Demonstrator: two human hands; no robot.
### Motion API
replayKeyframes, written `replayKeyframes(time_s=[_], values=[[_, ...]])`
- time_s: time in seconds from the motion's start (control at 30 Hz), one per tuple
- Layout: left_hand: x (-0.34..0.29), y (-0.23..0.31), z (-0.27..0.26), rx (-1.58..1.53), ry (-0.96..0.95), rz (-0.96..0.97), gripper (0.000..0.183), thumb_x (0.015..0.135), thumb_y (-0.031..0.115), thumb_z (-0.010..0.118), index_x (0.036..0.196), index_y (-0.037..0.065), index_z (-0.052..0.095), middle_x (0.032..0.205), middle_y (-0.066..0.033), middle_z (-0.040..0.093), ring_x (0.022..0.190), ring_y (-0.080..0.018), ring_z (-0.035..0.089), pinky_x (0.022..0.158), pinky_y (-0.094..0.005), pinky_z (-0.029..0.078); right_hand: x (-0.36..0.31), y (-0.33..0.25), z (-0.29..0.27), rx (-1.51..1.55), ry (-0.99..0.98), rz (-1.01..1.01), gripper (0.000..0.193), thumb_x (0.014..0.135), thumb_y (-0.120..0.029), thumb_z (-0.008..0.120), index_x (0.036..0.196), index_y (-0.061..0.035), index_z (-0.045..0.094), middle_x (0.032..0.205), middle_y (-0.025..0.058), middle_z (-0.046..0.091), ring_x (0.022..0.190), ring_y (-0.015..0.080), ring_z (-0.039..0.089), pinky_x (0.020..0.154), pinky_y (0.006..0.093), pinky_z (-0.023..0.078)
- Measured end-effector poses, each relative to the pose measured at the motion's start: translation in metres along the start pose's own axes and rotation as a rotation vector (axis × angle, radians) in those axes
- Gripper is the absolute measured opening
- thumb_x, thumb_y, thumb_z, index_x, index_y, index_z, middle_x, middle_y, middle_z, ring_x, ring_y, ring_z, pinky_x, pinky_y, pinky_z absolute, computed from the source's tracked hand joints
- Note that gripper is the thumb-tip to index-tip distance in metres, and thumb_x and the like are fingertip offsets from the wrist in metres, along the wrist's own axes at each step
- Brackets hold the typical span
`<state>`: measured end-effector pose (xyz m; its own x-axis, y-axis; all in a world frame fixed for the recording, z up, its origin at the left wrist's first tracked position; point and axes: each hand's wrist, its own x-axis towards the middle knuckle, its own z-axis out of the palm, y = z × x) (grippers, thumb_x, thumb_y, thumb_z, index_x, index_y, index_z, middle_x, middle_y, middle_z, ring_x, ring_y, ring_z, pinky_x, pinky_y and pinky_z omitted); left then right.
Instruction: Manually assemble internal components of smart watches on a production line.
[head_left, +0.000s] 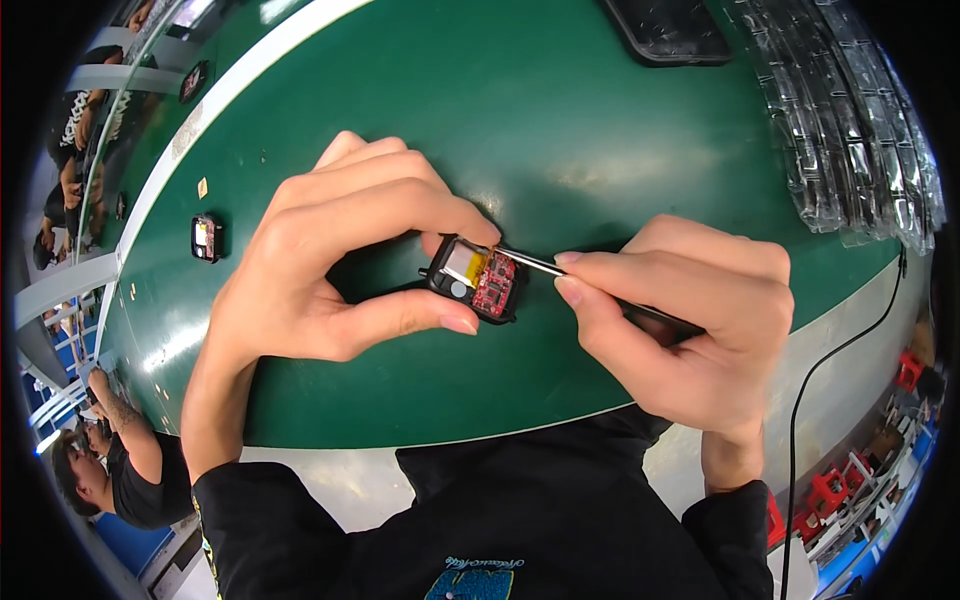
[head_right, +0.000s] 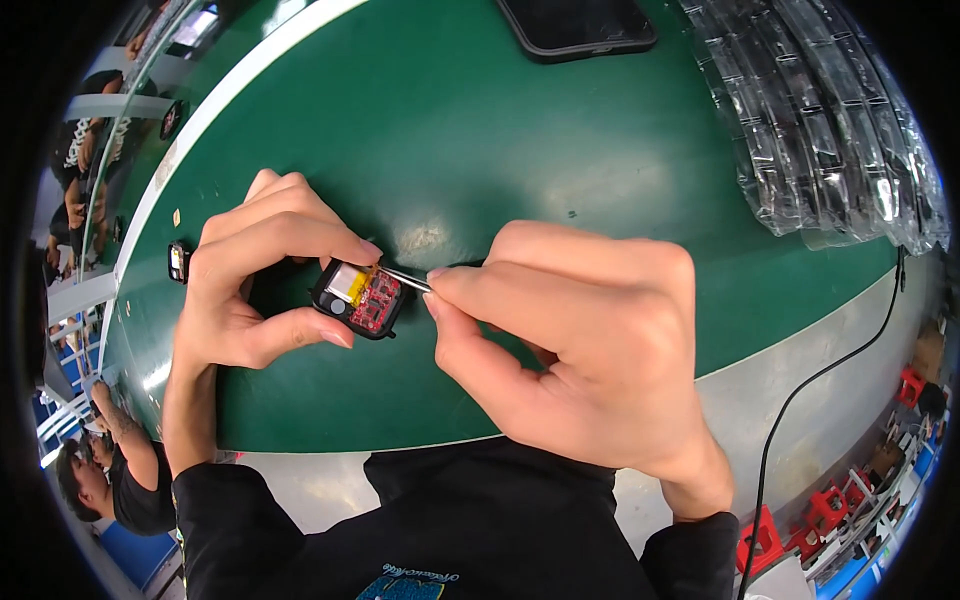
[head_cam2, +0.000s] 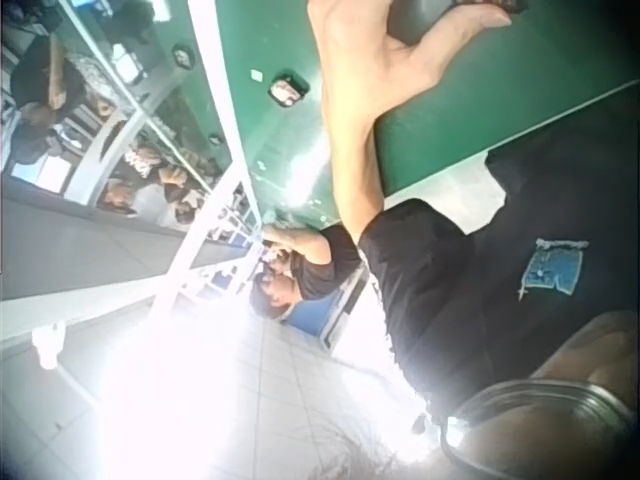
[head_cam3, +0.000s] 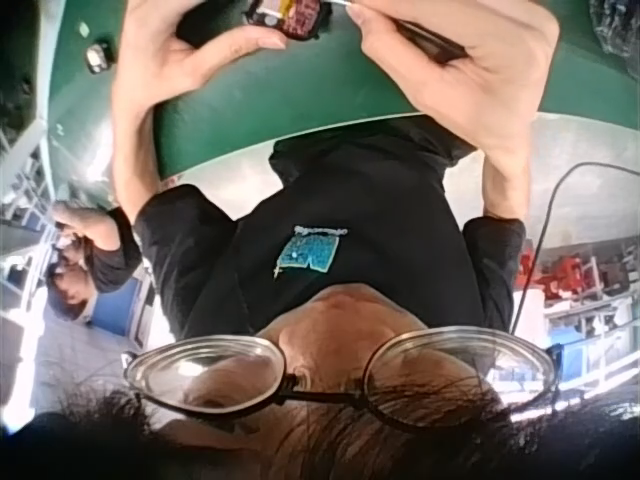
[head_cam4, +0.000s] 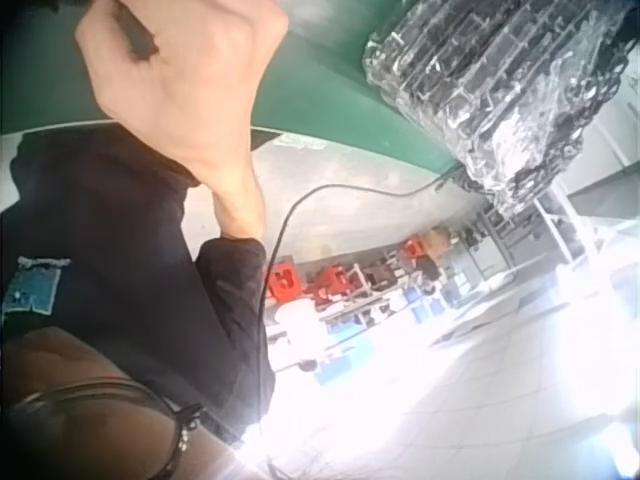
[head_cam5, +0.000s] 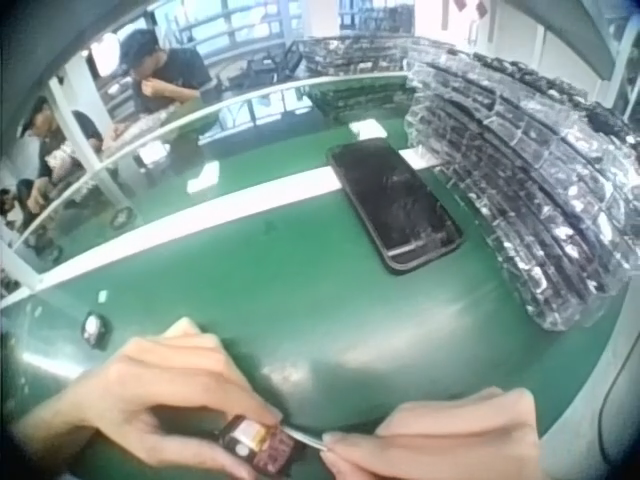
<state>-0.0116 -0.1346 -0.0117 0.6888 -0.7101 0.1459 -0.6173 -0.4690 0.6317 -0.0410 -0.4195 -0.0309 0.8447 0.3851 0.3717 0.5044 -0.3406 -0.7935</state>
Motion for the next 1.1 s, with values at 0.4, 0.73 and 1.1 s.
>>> replayKeyframes(time_s=[0.4,0.73,1.1], values=[[-0.004,0.002,0.005,-0.02,0.047,-0.02,0.059,0.071,0.041,0.1,0.112,0.002,0.081,0.096,-0.0056,0.077,0.076,-0.0186,0.056,0.075,-0.0339,0.038,-0.008,0.001,0.011,-0.077,0.048,-0.115,0.018,0.077,0.007,0.085,0.093,0.0009,0.079,0.071,0.0043,0.06,0.049,0.0161,0.052,0.045,0.0326,0.04],[-0.007,0.007,0.004,-0.01,0.082,0.006,0.059,0.067,0.034,0.102,0.112,0.003,0.081,0.094,-0.0047,0.074,0.074,-0.0187,0.053,0.076,-0.0343,0.038,-0.009,-0.004,0.007,-0.144,0.076,-0.2,0.015,0.077,0.007,0.084,0.089,0.0012,0.076,0.072,0.0038,0.057,0.051,0.0171,0.052,0.046,0.0347,0.042],[0.009,0.017,0.005,0.121,0.089,0.059,0.05,0.069,0.024,0.101,0.11,0.005,0.081,0.077,-0.0034,0.064,0.072,-0.0202,0.061,0.068,-0.0353,0.042,-0.008,-0.005,-0.002,0.163,0.383,0.077,0.012,0.087,0.003,0.083,0.098,0.0018,0.084,0.068,0.0053,0.064,0.052,0.01,0.054,0.048,0.0288,0.04]])
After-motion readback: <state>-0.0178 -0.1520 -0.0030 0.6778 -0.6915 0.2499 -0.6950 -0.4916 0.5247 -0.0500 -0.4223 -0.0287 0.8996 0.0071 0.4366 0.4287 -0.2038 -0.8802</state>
